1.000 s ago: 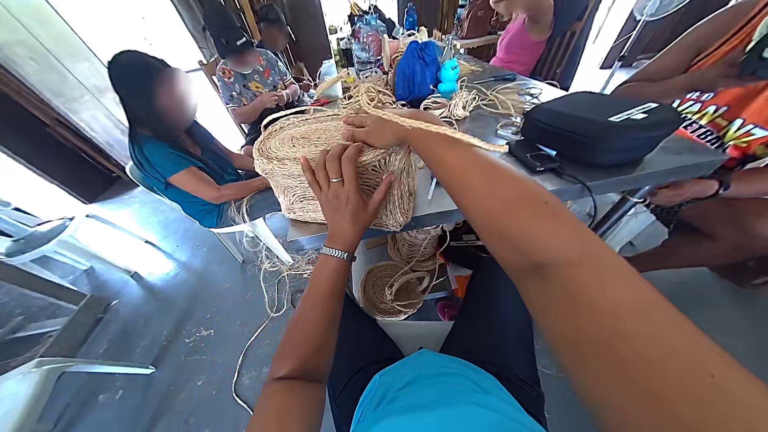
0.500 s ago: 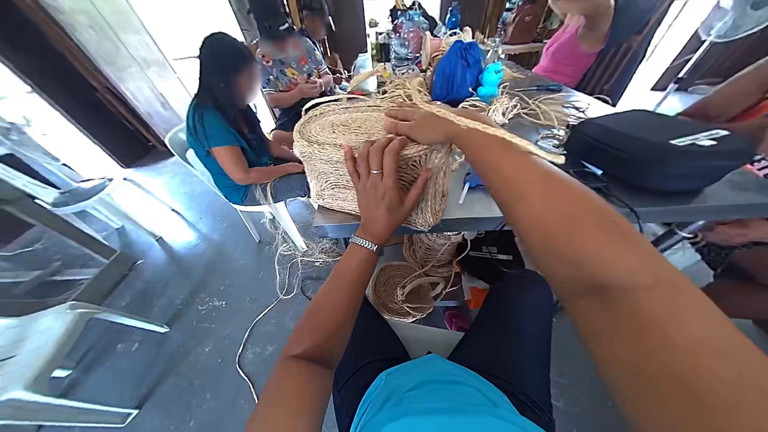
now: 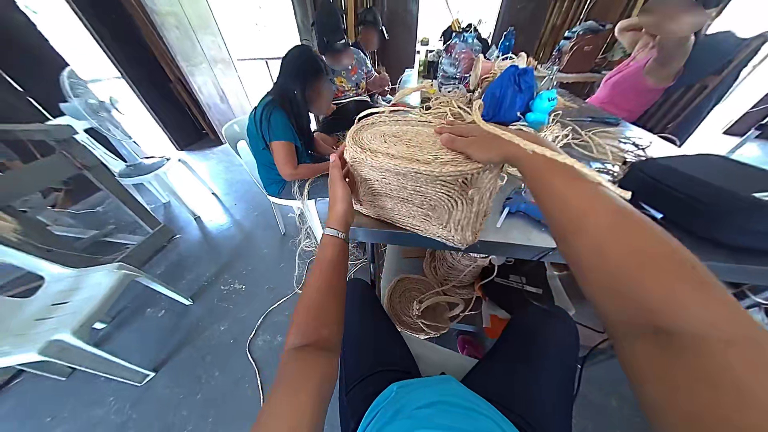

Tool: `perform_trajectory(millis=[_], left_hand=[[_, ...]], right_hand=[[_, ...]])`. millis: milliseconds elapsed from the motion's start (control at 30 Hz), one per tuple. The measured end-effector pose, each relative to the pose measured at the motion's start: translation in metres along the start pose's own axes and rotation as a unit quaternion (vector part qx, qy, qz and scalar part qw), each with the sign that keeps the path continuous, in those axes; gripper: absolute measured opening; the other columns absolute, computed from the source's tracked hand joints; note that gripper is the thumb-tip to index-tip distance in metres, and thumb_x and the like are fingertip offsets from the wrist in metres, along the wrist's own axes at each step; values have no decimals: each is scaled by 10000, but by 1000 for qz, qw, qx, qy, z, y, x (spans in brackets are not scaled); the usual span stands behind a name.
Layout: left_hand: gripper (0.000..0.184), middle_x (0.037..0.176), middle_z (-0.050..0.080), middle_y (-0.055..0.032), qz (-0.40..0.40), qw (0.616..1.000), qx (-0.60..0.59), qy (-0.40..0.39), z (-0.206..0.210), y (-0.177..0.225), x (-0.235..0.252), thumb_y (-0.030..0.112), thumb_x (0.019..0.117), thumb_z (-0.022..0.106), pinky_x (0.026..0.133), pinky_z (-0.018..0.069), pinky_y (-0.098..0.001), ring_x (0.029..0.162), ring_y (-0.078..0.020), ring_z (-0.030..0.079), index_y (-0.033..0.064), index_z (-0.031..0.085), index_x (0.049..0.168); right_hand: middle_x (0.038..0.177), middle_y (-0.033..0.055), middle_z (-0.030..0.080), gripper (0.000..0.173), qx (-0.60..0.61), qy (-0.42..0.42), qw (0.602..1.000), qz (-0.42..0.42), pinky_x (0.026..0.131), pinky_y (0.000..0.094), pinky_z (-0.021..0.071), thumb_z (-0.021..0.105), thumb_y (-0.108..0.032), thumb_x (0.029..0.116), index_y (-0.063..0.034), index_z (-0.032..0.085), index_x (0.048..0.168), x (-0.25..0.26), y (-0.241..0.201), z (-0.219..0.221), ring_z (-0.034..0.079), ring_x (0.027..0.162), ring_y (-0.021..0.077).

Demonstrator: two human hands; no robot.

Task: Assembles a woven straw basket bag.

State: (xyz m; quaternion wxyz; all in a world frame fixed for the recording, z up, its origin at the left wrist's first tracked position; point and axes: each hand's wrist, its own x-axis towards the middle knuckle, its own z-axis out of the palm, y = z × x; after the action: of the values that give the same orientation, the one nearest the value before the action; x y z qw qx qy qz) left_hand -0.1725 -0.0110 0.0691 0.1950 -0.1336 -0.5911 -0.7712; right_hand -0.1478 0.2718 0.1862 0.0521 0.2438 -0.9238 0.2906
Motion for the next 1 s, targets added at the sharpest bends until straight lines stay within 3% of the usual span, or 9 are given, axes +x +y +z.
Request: perform_trajectory(millis=[167,233,367,500,567,700,800,900,1000], left_hand=[[683,1510,505,-90,54,996,69,-13,-4,10,-53,534,1080,140,1078,446,-432,1359,-192,499,104,440,1519],[724,1552,465,-40,70,993,90,-30,0,14,-83,615,1055,145,1078,433,-440,1386,-164,465,152,438,1528],[581,1586,402,-18,117,985,115,-51,8,14,-116,527,1090,218,1050,454,-484,1407,-195,432,220,457,1522],[507,1523,455,-101,161,979,128,-11,20,7,-107,398,1104,335,1103,435,-429,1378,-204,460,117,470,1504],[498,1536,431,-151,225,958,179,26,26,5,-100,322,1089,394,1136,387,-447,1401,-251,421,78,456,1518],[523,1623,326,-208,324,917,233,16,37,2,-93,284,1081,417,1242,232,-550,1528,-329,268,20,421,1533],[560,1608,353,-221,363,897,253,7,37,-14,-85,297,1059,485,1224,251,-584,1519,-338,293,12,406,1535],[565,1585,394,-227,388,875,288,11,31,-17,-82,317,1050,505,1177,295,-580,1486,-338,353,10,428,1518],[566,1546,444,-218,377,877,298,4,28,-6,-83,323,1030,567,1176,332,-558,1453,-334,399,10,459,1489]], right_hand=[[1470,172,542,423,-5,-24,1000,19,1151,470,361,435,-285,1110,-41,557,1432,-11,-9,-23,501,1373,257],[1323,212,592,370,15,-34,999,23,1060,392,433,513,-195,1080,34,556,1367,-3,-8,-27,570,1205,217],[1293,294,580,487,-12,-2,996,90,1048,514,422,591,-292,1051,84,500,1347,2,-24,-16,572,1191,348],[1422,261,545,630,-88,37,987,128,1088,678,353,519,-498,1048,-14,462,1446,-10,-30,-2,495,1355,433],[1378,266,573,654,-114,38,984,133,1050,707,369,482,-548,1046,-47,447,1464,-9,-28,-1,523,1314,455],[1353,273,586,671,-120,35,983,133,1028,714,378,477,-575,1038,-67,440,1474,-8,-26,-1,544,1279,472],[1358,245,594,645,-117,33,985,121,1018,725,384,478,-592,1028,-115,471,1462,-5,-16,-5,552,1275,456],[1489,150,530,531,-41,10,989,143,1119,633,351,360,-506,1090,-184,533,1476,-14,-28,-13,487,1387,334],[1396,58,615,547,41,26,980,192,1066,533,454,309,-582,1076,-257,631,1376,-18,-33,-19,575,1296,223]])
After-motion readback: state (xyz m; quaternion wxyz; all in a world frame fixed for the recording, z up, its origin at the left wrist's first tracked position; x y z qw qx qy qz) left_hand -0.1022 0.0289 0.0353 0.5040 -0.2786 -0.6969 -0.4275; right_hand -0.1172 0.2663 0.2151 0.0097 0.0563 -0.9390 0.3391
